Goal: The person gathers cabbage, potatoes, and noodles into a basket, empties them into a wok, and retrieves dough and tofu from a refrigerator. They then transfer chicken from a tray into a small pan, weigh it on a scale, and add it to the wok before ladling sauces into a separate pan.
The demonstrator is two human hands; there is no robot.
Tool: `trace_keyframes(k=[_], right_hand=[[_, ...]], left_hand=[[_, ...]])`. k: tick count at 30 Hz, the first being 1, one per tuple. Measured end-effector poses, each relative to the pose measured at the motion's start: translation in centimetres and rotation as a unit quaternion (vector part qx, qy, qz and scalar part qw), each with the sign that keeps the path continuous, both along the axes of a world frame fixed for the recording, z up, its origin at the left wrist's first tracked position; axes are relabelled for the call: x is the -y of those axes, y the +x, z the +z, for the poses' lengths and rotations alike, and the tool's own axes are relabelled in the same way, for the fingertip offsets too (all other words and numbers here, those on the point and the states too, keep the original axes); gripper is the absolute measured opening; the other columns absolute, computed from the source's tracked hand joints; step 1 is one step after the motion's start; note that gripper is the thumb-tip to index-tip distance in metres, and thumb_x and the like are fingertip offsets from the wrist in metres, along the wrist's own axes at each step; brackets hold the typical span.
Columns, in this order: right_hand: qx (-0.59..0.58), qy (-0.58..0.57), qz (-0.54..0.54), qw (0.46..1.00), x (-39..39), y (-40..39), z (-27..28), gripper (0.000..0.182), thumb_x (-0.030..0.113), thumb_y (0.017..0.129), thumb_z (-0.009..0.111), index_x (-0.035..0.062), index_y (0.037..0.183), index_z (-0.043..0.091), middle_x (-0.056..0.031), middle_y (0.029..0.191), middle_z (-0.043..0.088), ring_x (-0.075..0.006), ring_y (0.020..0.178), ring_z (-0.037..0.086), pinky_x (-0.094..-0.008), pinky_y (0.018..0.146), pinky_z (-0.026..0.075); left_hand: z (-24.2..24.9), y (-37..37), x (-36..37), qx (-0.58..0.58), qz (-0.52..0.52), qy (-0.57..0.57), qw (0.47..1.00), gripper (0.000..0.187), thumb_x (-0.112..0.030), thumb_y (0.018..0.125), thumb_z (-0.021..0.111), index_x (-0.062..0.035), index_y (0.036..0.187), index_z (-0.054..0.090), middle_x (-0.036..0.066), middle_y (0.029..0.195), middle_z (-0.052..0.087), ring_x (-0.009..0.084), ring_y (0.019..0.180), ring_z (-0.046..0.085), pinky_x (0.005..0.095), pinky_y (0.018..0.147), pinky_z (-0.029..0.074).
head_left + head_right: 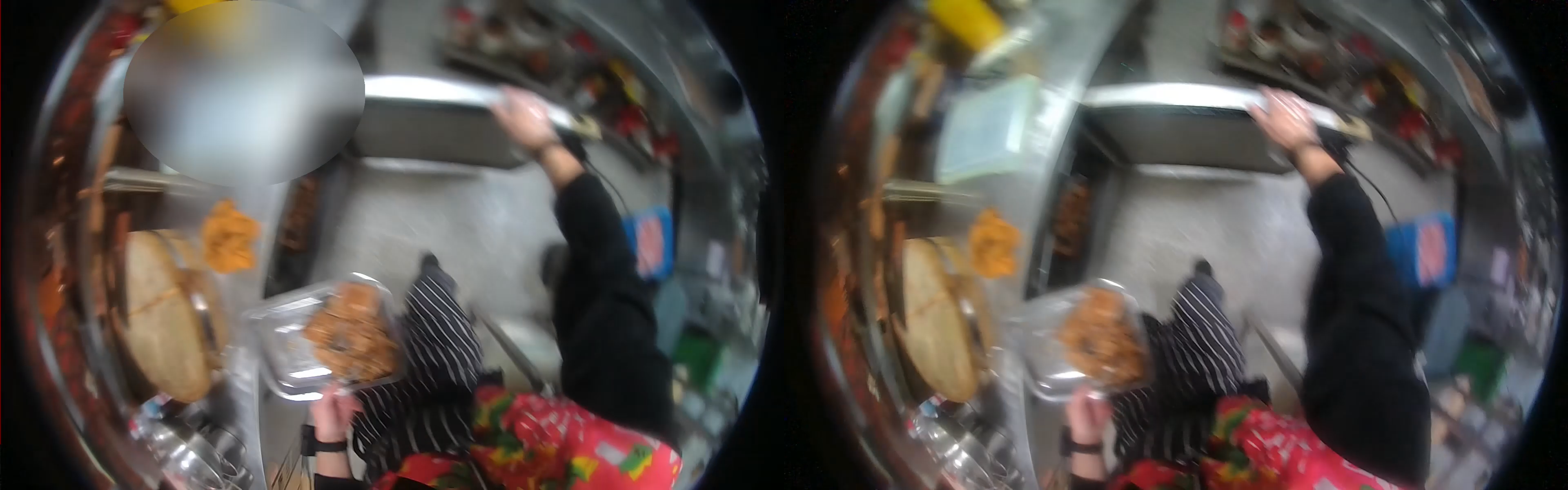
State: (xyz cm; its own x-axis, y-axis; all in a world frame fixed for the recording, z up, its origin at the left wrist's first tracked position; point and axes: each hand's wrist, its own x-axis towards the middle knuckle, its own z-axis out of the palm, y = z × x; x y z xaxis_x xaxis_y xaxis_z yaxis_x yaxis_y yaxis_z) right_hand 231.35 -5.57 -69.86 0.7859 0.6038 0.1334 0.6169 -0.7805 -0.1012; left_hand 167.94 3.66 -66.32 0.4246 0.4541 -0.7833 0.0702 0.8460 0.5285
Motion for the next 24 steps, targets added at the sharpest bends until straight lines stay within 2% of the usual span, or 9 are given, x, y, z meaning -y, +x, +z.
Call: trace_keyframes(k=[3,8,14,16,18,19,20,22,24], right_hand=[[-0.055,-0.128,-0.019,0.990,0.1,-8.5,1.5,0.049,0.044,0.095,0.047,0.0056,0.125,0.054,-0.0197,0.123,0.062,-0.0360,0.117,0.056,-0.0468,0.097,0.044],[-0.157,-0.135,0.045,0.977,2.9,-5.1,2.6,0.048,0.035,0.095,0.052,0.0038,0.130,0.048,-0.0235,0.125,0.059,-0.0399,0.114,0.058,-0.0469,0.095,0.046],[-0.105,-0.048,-0.043,0.992,14.1,-17.8,0.6,0.029,0.032,0.092,0.058,0.0068,0.104,0.064,-0.0214,0.083,0.068,-0.0369,0.083,0.067,-0.0473,0.076,0.053],[-0.097,-0.054,-0.148,0.983,12.7,-22.5,-0.7,0.030,0.030,0.090,0.058,0.0068,0.107,0.064,-0.0198,0.087,0.069,-0.0365,0.085,0.067,-0.0485,0.076,0.052],[-0.166,0.130,-0.237,0.948,11.0,-27.6,-4.3,0.030,0.028,0.090,0.052,0.0056,0.106,0.064,-0.0196,0.109,0.065,-0.0367,0.101,0.060,-0.0495,0.087,0.046],[0.041,0.142,-0.192,0.970,10.6,-30.2,-5.3,0.030,0.025,0.090,0.050,0.0055,0.108,0.064,-0.0210,0.110,0.062,-0.0364,0.104,0.057,-0.0511,0.090,0.042],[-0.134,0.097,-0.283,0.945,9.4,-31.6,-3.1,0.031,0.021,0.088,0.049,0.0063,0.112,0.063,-0.0195,0.107,0.063,-0.0375,0.103,0.057,-0.0537,0.090,0.041],[-0.123,0.046,-0.287,0.949,7.4,-34.4,-4.9,0.039,0.023,0.083,0.055,0.0020,0.115,0.060,-0.0187,0.100,0.063,-0.0327,0.096,0.058,-0.0460,0.085,0.044],[-0.166,0.035,-0.288,0.943,5.3,-37.5,-1.8,0.056,0.030,0.081,0.061,-0.0011,0.127,0.051,-0.0171,0.109,0.061,-0.0292,0.105,0.055,-0.0409,0.089,0.043]], left_hand=[[3.7,-6.6,-1.0,-0.062,0.108,0.032,0.992,0.018,-0.023,0.088,0.062,-0.0049,0.084,0.059,0.006,0.063,0.058,0.0192,0.047,0.057,0.0305,0.042,0.048],[13.7,-1.1,0.6,-0.116,0.142,0.091,0.979,0.021,-0.025,0.090,0.055,-0.0097,0.075,0.053,0.003,0.051,0.046,0.0133,0.039,0.043,0.0255,0.035,0.039],[11.6,-7.2,3.7,-0.053,0.098,0.057,0.992,0.014,-0.019,0.087,0.061,-0.0103,0.079,0.055,0.001,0.064,0.054,0.0089,0.043,0.043,0.0214,0.038,0.034],[11.5,-9.1,2.7,-0.046,0.125,0.057,0.989,0.012,-0.017,0.086,0.063,-0.0102,0.082,0.054,0.001,0.071,0.057,0.0085,0.044,0.042,0.0216,0.038,0.033],[11.5,-10.8,2.4,-0.043,0.139,0.079,0.986,0.012,-0.017,0.087,0.063,-0.0101,0.086,0.054,0.000,0.073,0.056,0.0068,0.044,0.041,0.0210,0.038,0.033],[11.2,-11.1,2.3,-0.052,0.136,0.068,0.987,0.012,-0.018,0.089,0.062,-0.0102,0.088,0.053,-0.001,0.071,0.054,0.0062,0.044,0.040,0.0207,0.038,0.033],[11.2,-11.1,2.1,-0.065,0.135,0.058,0.987,0.012,-0.019,0.090,0.060,-0.0103,0.090,0.053,-0.002,0.070,0.052,0.0055,0.043,0.040,0.0204,0.037,0.033],[13.7,-10.2,2.5,-0.063,0.031,0.049,0.996,0.014,-0.023,0.087,0.062,-0.0105,0.084,0.059,0.003,0.067,0.054,0.0180,0.059,0.051,0.0317,0.053,0.040],[14.0,-10.7,2.4,-0.011,-0.020,0.006,1.000,0.013,-0.022,0.090,0.062,-0.0138,0.083,0.056,0.000,0.067,0.050,0.0123,0.062,0.046,0.0267,0.057,0.038]])
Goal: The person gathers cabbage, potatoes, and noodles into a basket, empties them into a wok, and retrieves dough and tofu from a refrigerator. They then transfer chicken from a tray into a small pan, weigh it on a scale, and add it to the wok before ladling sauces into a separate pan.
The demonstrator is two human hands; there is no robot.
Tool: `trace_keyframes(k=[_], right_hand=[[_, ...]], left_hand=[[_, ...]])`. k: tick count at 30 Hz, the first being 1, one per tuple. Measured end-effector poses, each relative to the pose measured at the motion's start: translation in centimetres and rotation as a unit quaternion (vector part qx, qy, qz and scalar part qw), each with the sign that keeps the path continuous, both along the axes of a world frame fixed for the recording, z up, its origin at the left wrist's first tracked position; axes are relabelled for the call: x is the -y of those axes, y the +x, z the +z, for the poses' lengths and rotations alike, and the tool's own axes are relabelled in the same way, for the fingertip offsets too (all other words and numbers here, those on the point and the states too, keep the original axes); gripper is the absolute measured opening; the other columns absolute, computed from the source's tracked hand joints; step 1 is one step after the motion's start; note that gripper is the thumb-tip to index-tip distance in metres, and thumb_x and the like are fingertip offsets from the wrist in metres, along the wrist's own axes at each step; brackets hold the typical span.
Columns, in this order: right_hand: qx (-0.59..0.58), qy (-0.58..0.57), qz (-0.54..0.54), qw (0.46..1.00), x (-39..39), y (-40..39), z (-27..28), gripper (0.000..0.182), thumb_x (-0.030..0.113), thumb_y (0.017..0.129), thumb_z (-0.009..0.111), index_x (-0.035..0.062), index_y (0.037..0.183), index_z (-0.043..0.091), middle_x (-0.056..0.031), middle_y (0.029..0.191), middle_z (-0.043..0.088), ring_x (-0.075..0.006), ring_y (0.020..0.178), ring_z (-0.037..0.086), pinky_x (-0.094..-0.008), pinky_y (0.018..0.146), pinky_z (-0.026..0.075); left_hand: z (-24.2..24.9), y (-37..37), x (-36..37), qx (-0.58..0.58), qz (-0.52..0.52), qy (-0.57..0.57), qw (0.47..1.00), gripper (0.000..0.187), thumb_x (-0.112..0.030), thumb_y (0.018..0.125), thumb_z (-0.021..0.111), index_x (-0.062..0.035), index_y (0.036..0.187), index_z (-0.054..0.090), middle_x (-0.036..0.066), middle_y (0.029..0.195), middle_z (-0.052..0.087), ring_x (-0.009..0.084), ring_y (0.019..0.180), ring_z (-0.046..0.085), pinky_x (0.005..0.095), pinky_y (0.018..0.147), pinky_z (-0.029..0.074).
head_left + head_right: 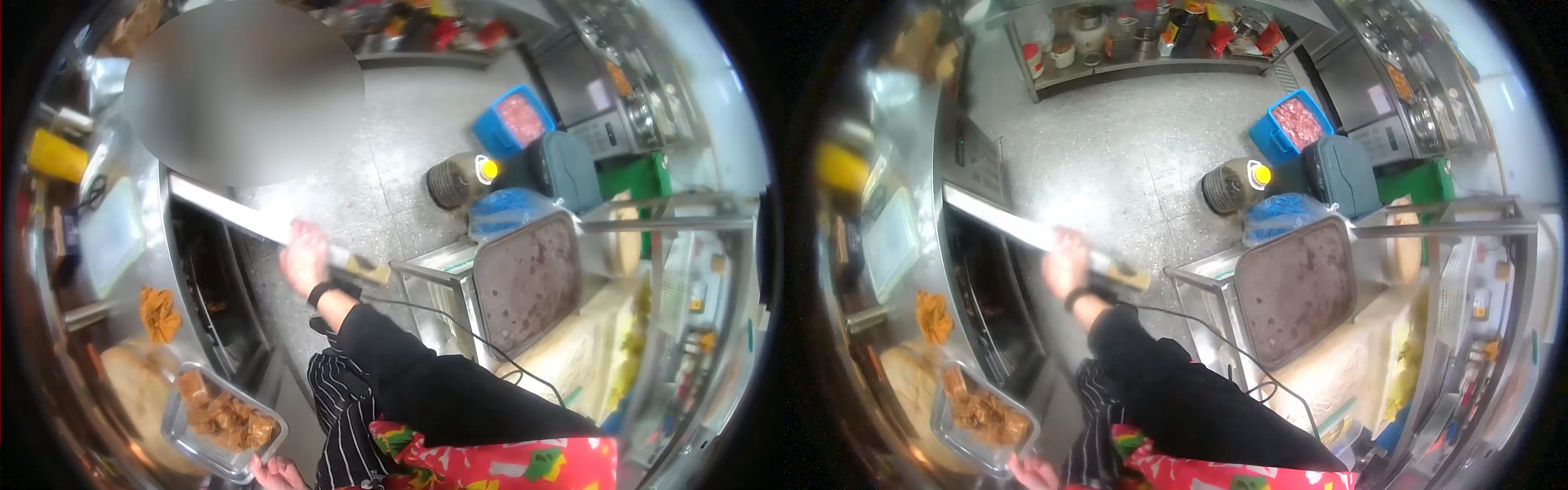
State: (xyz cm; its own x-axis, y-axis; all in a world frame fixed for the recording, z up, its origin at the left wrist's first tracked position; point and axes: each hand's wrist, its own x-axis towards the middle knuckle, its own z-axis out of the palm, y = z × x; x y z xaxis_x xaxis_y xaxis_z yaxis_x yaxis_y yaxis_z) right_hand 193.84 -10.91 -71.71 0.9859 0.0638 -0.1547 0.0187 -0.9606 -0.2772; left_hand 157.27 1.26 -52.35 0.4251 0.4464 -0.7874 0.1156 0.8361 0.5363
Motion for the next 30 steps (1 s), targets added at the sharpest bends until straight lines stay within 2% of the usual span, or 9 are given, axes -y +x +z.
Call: trace_keyframes(k=[6,8,20,22,23,24,27,28,30], right_hand=[[-0.137,0.265,0.095,0.950,-3.8,-4.0,1.3,0.069,0.040,0.085,0.061,-0.0076,0.132,0.047,-0.0258,0.131,0.054,-0.0390,0.125,0.048,-0.0438,0.105,0.038],[-0.337,0.414,0.131,0.836,-2.3,-2.9,5.0,0.066,0.047,0.089,0.058,-0.0075,0.127,0.052,-0.0282,0.121,0.060,-0.0397,0.115,0.057,-0.0447,0.098,0.045],[-0.248,-0.032,0.287,0.925,-6.0,-0.1,5.3,0.060,0.051,0.092,0.047,-0.0058,0.105,0.062,-0.0305,0.093,0.065,-0.0435,0.096,0.063,-0.0481,0.082,0.048],[-0.193,0.290,0.370,0.861,-7.4,-0.8,-3.8,0.074,0.063,0.094,0.039,0.0028,0.138,0.041,-0.0235,0.119,0.060,-0.0397,0.111,0.055,-0.0491,0.092,0.042],[-0.359,0.375,-0.005,0.855,-13.2,-3.3,-2.3,0.071,0.065,0.096,0.033,0.0057,0.134,0.042,-0.0124,0.113,0.059,-0.0352,0.106,0.054,-0.0548,0.094,0.041],[-0.456,0.415,-0.040,0.786,-16.5,-4.1,-2.7,0.065,0.064,0.097,0.031,0.0083,0.127,0.043,-0.0060,0.109,0.054,-0.0291,0.105,0.053,-0.0576,0.098,0.039],[-0.406,0.395,0.341,0.750,-27.3,-7.9,0.2,0.064,0.059,0.101,0.024,0.0025,0.116,0.051,-0.0115,0.107,0.056,-0.0293,0.102,0.057,-0.0474,0.098,0.046],[-0.565,0.531,0.112,0.622,-29.7,-5.9,-2.5,0.068,0.059,0.101,0.026,0.0009,0.134,0.040,-0.0168,0.127,0.055,-0.0327,0.115,0.055,-0.0445,0.104,0.043],[-0.429,0.577,0.059,0.693,-28.4,-9.2,1.5,0.068,0.055,0.100,0.039,0.0007,0.141,0.032,-0.0174,0.141,0.040,-0.0351,0.123,0.051,-0.0443,0.107,0.043]], left_hand=[[0.7,2.1,1.8,-0.116,0.124,0.135,0.976,0.015,-0.026,0.089,0.060,-0.0127,0.087,0.065,0.008,0.077,0.061,0.0278,0.076,0.056,0.0444,0.070,0.045],[-2.1,-3.4,0.5,0.076,0.222,0.020,0.972,0.017,-0.019,0.094,0.060,-0.0137,0.083,0.047,-0.006,0.054,0.034,0.0062,0.046,0.036,0.0204,0.041,0.031],[-2.5,-15.1,0.9,0.054,0.408,0.128,0.902,0.015,-0.018,0.087,0.061,-0.0058,0.095,0.057,0.000,0.062,0.051,0.0107,0.042,0.041,0.0260,0.040,0.039],[-1.2,-16.2,0.2,0.082,0.472,0.135,0.868,0.012,-0.018,0.086,0.063,-0.0073,0.089,0.058,0.000,0.061,0.050,0.0138,0.045,0.044,0.0300,0.042,0.041],[0.2,-16.0,0.1,0.055,0.482,0.140,0.863,0.013,-0.018,0.086,0.064,-0.0069,0.088,0.058,0.001,0.062,0.050,0.0146,0.046,0.046,0.0308,0.043,0.042],[2.2,-17.3,0.5,0.010,0.499,0.132,0.856,0.014,-0.018,0.085,0.065,-0.0065,0.088,0.057,0.001,0.062,0.050,0.0155,0.048,0.047,0.0317,0.043,0.043],[5.9,-23.5,-1.0,-0.013,0.590,0.128,0.797,0.013,-0.015,0.086,0.064,-0.0026,0.085,0.059,0.007,0.065,0.054,0.0202,0.053,0.054,0.0377,0.048,0.049],[7.2,-26.1,-1.2,0.005,0.588,0.104,0.802,0.013,-0.013,0.087,0.063,-0.0014,0.084,0.059,0.009,0.067,0.055,0.0216,0.054,0.056,0.0394,0.050,0.051],[2.2,-29.0,3.4,0.029,0.629,0.141,0.764,0.013,-0.011,0.088,0.061,-0.0002,0.082,0.059,0.011,0.069,0.058,0.0237,0.055,0.058,0.0416,0.052,0.052]])
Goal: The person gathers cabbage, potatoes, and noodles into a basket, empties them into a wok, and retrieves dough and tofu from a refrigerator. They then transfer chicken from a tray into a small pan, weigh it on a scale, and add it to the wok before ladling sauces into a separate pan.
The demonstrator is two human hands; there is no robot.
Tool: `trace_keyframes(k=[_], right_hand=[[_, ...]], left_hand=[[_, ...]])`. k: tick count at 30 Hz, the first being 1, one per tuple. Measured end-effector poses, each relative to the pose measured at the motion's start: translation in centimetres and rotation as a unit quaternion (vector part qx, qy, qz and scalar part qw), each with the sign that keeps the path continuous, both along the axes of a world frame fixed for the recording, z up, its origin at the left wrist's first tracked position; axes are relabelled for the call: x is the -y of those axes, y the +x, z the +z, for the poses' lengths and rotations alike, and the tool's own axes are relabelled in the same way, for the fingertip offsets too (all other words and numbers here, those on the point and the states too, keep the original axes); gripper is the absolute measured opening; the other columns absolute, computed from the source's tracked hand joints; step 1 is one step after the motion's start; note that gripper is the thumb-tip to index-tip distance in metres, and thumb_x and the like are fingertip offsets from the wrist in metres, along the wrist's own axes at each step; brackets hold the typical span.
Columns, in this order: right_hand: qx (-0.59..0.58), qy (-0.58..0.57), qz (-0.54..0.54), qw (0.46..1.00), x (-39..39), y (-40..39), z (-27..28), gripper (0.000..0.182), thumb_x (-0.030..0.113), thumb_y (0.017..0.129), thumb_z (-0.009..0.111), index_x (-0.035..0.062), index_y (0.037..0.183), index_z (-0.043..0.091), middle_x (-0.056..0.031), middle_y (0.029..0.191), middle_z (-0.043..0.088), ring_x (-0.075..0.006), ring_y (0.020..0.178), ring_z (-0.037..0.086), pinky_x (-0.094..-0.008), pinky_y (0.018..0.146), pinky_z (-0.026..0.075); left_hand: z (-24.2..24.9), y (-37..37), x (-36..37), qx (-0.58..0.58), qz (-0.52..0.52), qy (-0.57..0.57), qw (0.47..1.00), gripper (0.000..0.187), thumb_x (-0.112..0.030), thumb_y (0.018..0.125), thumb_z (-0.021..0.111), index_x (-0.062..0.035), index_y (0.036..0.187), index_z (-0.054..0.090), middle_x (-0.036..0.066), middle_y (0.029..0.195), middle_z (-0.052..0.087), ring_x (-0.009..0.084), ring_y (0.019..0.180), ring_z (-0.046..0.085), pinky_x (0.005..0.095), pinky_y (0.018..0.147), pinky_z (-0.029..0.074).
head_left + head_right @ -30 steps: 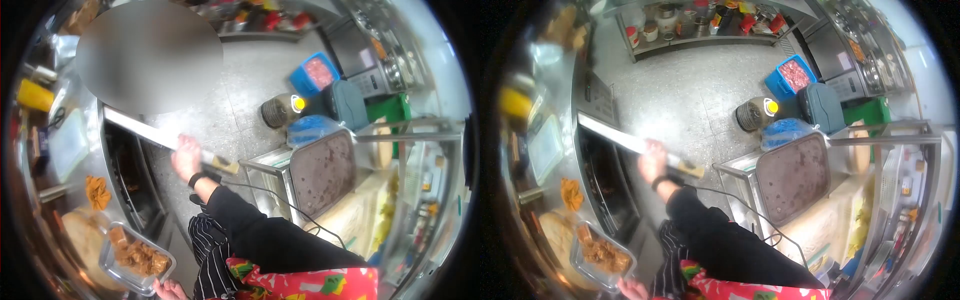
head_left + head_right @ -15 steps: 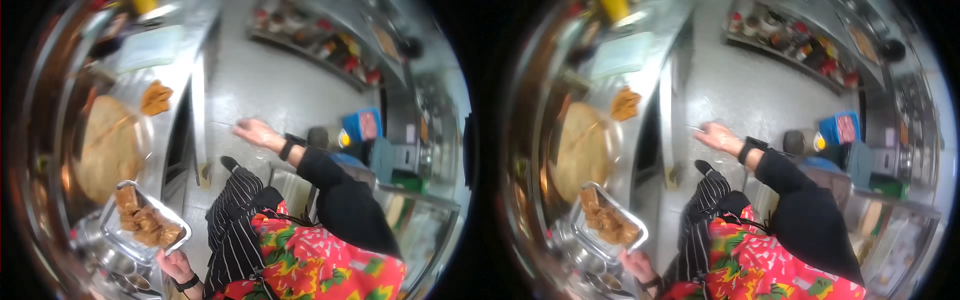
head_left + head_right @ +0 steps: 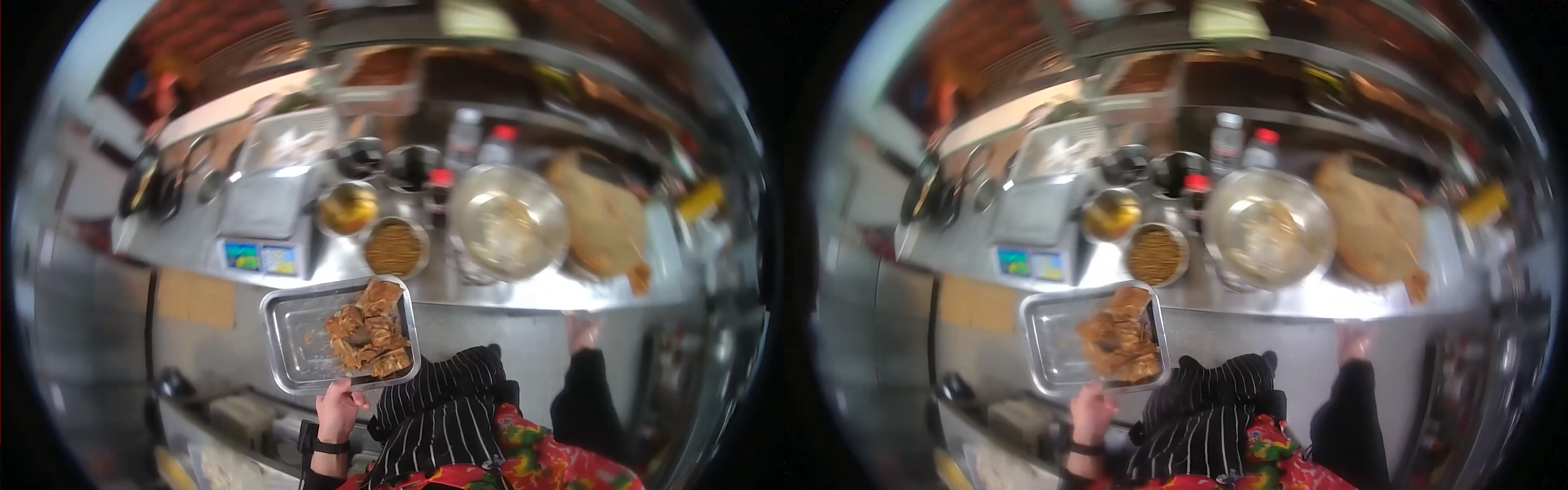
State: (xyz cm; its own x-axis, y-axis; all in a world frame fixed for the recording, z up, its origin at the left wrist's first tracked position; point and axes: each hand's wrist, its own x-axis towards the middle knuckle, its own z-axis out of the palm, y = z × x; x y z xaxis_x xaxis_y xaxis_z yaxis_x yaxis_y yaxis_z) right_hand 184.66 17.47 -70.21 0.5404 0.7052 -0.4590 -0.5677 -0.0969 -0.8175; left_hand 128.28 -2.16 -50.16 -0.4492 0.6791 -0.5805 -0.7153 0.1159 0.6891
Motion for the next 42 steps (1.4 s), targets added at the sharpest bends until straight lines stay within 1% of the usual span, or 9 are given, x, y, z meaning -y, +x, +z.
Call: trace_keyframes(k=[6,8,10,12,14,20,32,34,42], right_hand=[[0.245,-0.220,0.210,0.920,-0.2,-7.0,1.6,0.067,0.060,0.100,0.033,0.0015,0.128,0.052,-0.0126,0.120,0.059,-0.0278,0.110,0.055,-0.0364,0.095,0.044],[0.160,0.008,0.256,0.953,2.8,-2.1,-10.9,0.050,0.050,0.099,0.046,0.0030,0.103,0.061,-0.0086,0.093,0.063,-0.0257,0.086,0.060,-0.0372,0.080,0.049],[0.785,0.206,0.383,0.441,4.9,-18.3,5.1,0.035,0.037,0.094,0.059,0.0029,0.098,0.064,-0.0111,0.095,0.064,-0.0266,0.085,0.062,-0.0387,0.080,0.049],[0.504,0.055,0.639,0.578,1.9,-34.0,17.1,0.029,0.027,0.088,0.068,0.0032,0.104,0.064,-0.0130,0.101,0.064,-0.0303,0.094,0.061,-0.0416,0.087,0.047],[0.599,0.186,0.653,0.424,0.4,-42.8,21.8,0.027,0.027,0.086,0.069,0.0044,0.100,0.064,-0.0113,0.096,0.062,-0.0299,0.091,0.059,-0.0404,0.081,0.048],[0.651,0.397,0.567,0.312,-9.9,-63.7,25.3,0.024,0.029,0.084,0.064,0.0056,0.090,0.063,-0.0097,0.089,0.056,-0.0241,0.089,0.055,-0.0396,0.080,0.044],[0.845,0.241,0.378,0.290,-23.3,-82.5,20.5,0.014,0.015,0.074,0.060,0.0071,0.078,0.071,-0.0086,0.076,0.065,-0.0254,0.083,0.061,-0.0388,0.084,0.041],[0.793,0.241,0.347,0.439,-23.1,-84.1,17.9,0.017,0.016,0.076,0.060,0.0061,0.082,0.071,-0.0109,0.085,0.066,-0.0266,0.085,0.060,-0.0399,0.085,0.041],[0.765,0.248,0.300,0.513,-16.4,-83.0,21.4,0.037,0.021,0.077,0.065,-0.0010,0.107,0.065,-0.0182,0.106,0.064,-0.0348,0.100,0.061,-0.0435,0.085,0.050]], left_hand=[[0.0,-8.7,0.9,-0.015,0.157,-0.020,0.987,0.011,-0.011,0.088,0.059,-0.0012,0.083,0.058,0.007,0.069,0.056,0.0212,0.055,0.058,0.0392,0.054,0.053],[0.1,-13.3,-0.3,-0.024,0.172,-0.027,0.984,0.011,-0.011,0.088,0.060,-0.0013,0.085,0.058,0.006,0.069,0.055,0.0197,0.057,0.058,0.0388,0.055,0.053],[-1.1,-17.4,-3.0,-0.034,0.158,0.000,0.987,0.009,-0.011,0.089,0.059,-0.0019,0.087,0.058,0.004,0.070,0.055,0.0189,0.059,0.058,0.0385,0.056,0.053],[-1.1,-25.0,-7.5,-0.029,0.139,0.052,0.988,0.006,-0.009,0.090,0.059,-0.0027,0.089,0.057,0.004,0.071,0.056,0.0178,0.061,0.059,0.0363,0.057,0.054],[-1.8,-28.5,-11.1,-0.020,0.103,0.053,0.993,0.005,-0.008,0.089,0.059,-0.0034,0.089,0.057,0.004,0.071,0.057,0.0169,0.061,0.060,0.0347,0.058,0.055],[-4.4,-38.5,-21.2,0.001,-0.050,0.039,0.998,0.003,-0.006,0.089,0.060,-0.0045,0.089,0.058,0.003,0.073,0.059,0.0146,0.064,0.061,0.0297,0.061,0.058],[-6.4,-43.5,-26.6,0.129,-0.155,0.021,0.979,0.011,-0.005,0.091,0.059,0.0041,0.098,0.060,0.012,0.088,0.067,0.0131,0.074,0.066,0.0223,0.067,0.060],[-3.4,-43.3,-26.4,0.151,-0.208,-0.004,0.966,0.018,-0.007,0.093,0.057,0.0072,0.104,0.059,0.017,0.096,0.067,0.0141,0.076,0.067,0.0234,0.068,0.061],[-0.4,-53.4,-22.6,0.081,-0.270,0.052,0.958,0.031,-0.016,0.093,0.056,0.0085,0.112,0.058,0.023,0.107,0.067,0.0161,0.070,0.068,0.0267,0.062,0.061]])
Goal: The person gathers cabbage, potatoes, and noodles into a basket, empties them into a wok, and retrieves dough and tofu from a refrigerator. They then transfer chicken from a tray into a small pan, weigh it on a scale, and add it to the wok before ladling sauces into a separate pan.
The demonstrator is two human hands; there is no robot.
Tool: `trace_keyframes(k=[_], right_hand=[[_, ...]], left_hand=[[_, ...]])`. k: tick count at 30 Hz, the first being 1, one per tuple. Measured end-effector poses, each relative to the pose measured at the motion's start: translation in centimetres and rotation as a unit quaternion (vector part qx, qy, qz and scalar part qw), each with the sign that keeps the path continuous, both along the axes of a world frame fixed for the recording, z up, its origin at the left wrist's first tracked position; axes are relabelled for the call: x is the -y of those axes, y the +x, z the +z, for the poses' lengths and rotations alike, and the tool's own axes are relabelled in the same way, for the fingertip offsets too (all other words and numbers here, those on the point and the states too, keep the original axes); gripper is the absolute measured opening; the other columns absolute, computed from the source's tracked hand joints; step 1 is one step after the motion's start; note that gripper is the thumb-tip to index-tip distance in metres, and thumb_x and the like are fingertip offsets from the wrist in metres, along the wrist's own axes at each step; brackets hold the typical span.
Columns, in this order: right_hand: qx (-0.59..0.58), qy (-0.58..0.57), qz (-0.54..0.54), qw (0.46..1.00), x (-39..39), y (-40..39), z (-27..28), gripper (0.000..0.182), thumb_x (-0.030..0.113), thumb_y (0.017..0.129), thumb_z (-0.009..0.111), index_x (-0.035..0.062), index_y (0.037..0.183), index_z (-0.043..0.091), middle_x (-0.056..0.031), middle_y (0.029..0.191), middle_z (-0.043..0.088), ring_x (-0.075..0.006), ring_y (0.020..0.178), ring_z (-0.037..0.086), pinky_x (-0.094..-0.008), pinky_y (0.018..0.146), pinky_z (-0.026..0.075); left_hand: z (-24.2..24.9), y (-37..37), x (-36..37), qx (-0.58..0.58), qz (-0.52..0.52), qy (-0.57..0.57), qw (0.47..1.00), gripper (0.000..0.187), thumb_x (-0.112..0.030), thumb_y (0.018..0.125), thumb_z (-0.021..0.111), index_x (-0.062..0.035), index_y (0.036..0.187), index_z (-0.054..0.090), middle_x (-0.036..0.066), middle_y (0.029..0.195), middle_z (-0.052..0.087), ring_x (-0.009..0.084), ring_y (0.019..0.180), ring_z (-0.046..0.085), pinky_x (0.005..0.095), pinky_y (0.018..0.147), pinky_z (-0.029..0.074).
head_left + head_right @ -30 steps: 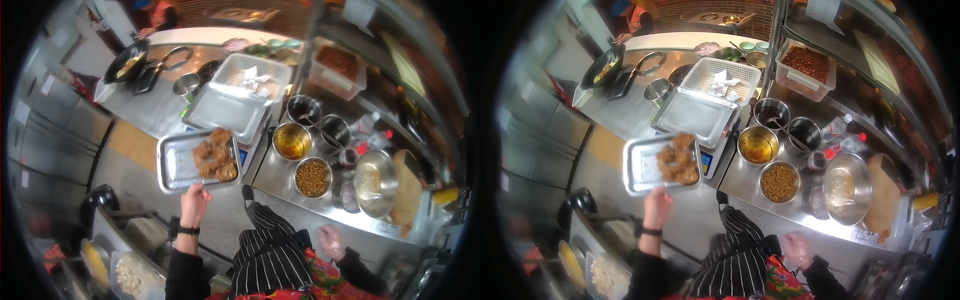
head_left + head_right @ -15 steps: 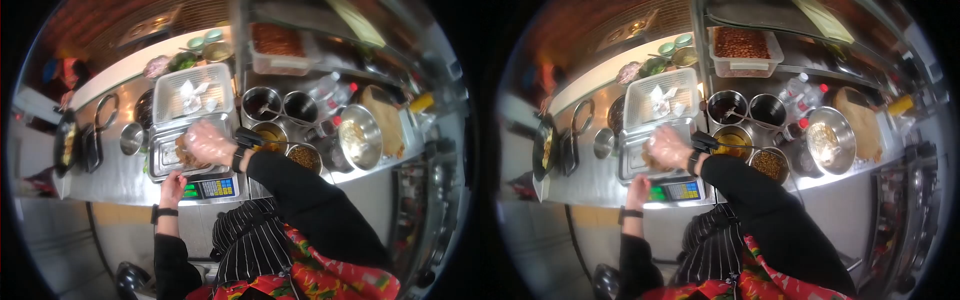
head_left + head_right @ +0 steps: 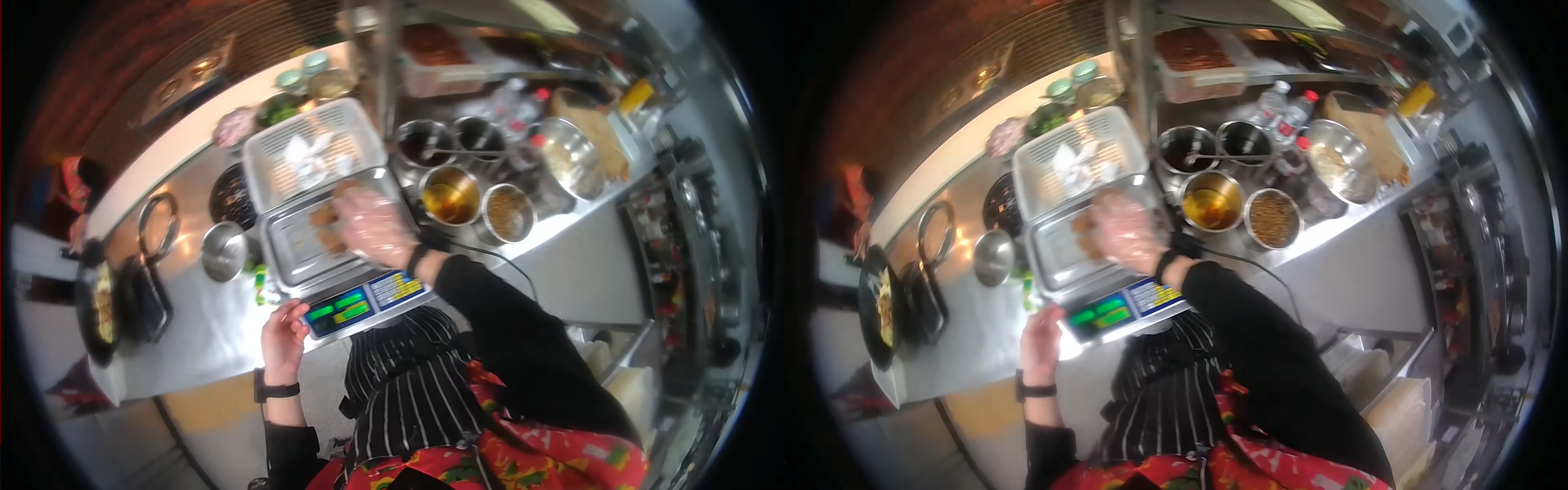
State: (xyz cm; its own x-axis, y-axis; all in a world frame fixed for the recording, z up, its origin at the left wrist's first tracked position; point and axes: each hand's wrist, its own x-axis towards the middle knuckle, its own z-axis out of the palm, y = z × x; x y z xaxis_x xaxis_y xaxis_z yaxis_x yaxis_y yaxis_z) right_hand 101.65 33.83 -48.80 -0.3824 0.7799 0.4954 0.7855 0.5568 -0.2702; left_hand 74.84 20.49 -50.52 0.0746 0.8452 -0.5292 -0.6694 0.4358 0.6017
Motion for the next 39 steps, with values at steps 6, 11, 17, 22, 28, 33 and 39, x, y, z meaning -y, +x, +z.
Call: trace_keyframes(k=[6,11,17,22,28,33,39], right_hand=[[-0.009,-0.028,-0.133,0.991,2.6,3.1,1.2,0.033,0.021,0.081,0.063,0.0013,0.107,0.064,-0.0188,0.101,0.066,-0.0372,0.092,0.063,-0.0456,0.080,0.051],[-0.027,-0.076,-0.168,0.982,3.9,5.4,1.3,0.036,0.025,0.083,0.061,0.0003,0.109,0.064,-0.0219,0.102,0.067,-0.0392,0.093,0.062,-0.0486,0.084,0.048],[-0.071,-0.224,-0.188,0.954,3.5,5.4,-2.0,0.031,0.024,0.086,0.056,-0.0015,0.101,0.065,-0.0237,0.099,0.066,-0.0394,0.095,0.062,-0.0491,0.085,0.047],[0.243,-0.036,0.003,0.969,1.1,6.3,-6.7,0.018,0.012,0.084,0.051,0.0033,0.082,0.067,-0.0162,0.087,0.066,-0.0335,0.087,0.065,-0.0452,0.075,0.053],[-0.116,-0.346,-0.168,0.916,-0.7,4.0,-7.6,0.030,0.025,0.095,0.049,0.0007,0.103,0.066,-0.0216,0.109,0.065,-0.0404,0.108,0.058,-0.0443,0.092,0.046],[-0.125,-0.332,-0.155,0.922,0.8,1.2,-4.9,0.032,0.028,0.095,0.053,0.0027,0.109,0.066,-0.0195,0.113,0.065,-0.0368,0.112,0.056,-0.0408,0.099,0.042],[-0.164,-0.228,0.047,0.959,1.1,-6.4,-2.2,0.032,0.024,0.096,0.053,-0.0003,0.115,0.062,-0.0186,0.100,0.065,-0.0371,0.086,0.061,-0.0442,0.077,0.049]], left_hand=[[-1.0,-7.1,1.3,-0.089,0.053,-0.022,0.994,0.028,-0.019,0.091,0.058,0.0013,0.109,0.063,0.007,0.083,0.065,0.0088,0.065,0.056,0.0247,0.056,0.050],[-1.6,-8.7,-0.1,-0.229,-0.006,0.046,0.972,0.022,-0.015,0.091,0.058,-0.0003,0.106,0.066,0.008,0.086,0.064,0.0084,0.063,0.054,0.0249,0.057,0.049],[-1.4,-5.3,-3.6,-0.270,-0.018,0.060,0.961,0.016,-0.010,0.088,0.063,-0.0028,0.101,0.067,0.006,0.087,0.066,0.0086,0.057,0.051,0.0242,0.055,0.047],[-7.3,-3.6,-8.0,-0.554,-0.027,0.138,0.820,0.029,-0.022,0.076,0.077,-0.0008,0.091,0.064,0.009,0.078,0.066,0.0188,0.063,0.060,0.0326,0.062,0.051],[-4.0,-1.7,-8.7,-0.660,-0.066,0.095,0.742,0.028,-0.017,0.070,0.074,0.0010,0.089,0.063,0.014,0.076,0.066,0.0268,0.070,0.065,0.0371,0.069,0.052],[-5.4,-4.9,-6.2,-0.466,-0.047,0.155,0.870,0.014,-0.005,0.077,0.063,0.0013,0.086,0.053,0.008,0.076,0.059,0.0148,0.066,0.057,0.0314,0.062,0.048],[-3.5,-8.7,-0.1,-0.149,0.241,0.051,0.958,0.030,0.007,0.078,0.051,0.0052,0.105,0.064,0.003,0.089,0.066,0.0107,0.077,0.060,0.0239,0.068,0.048]])
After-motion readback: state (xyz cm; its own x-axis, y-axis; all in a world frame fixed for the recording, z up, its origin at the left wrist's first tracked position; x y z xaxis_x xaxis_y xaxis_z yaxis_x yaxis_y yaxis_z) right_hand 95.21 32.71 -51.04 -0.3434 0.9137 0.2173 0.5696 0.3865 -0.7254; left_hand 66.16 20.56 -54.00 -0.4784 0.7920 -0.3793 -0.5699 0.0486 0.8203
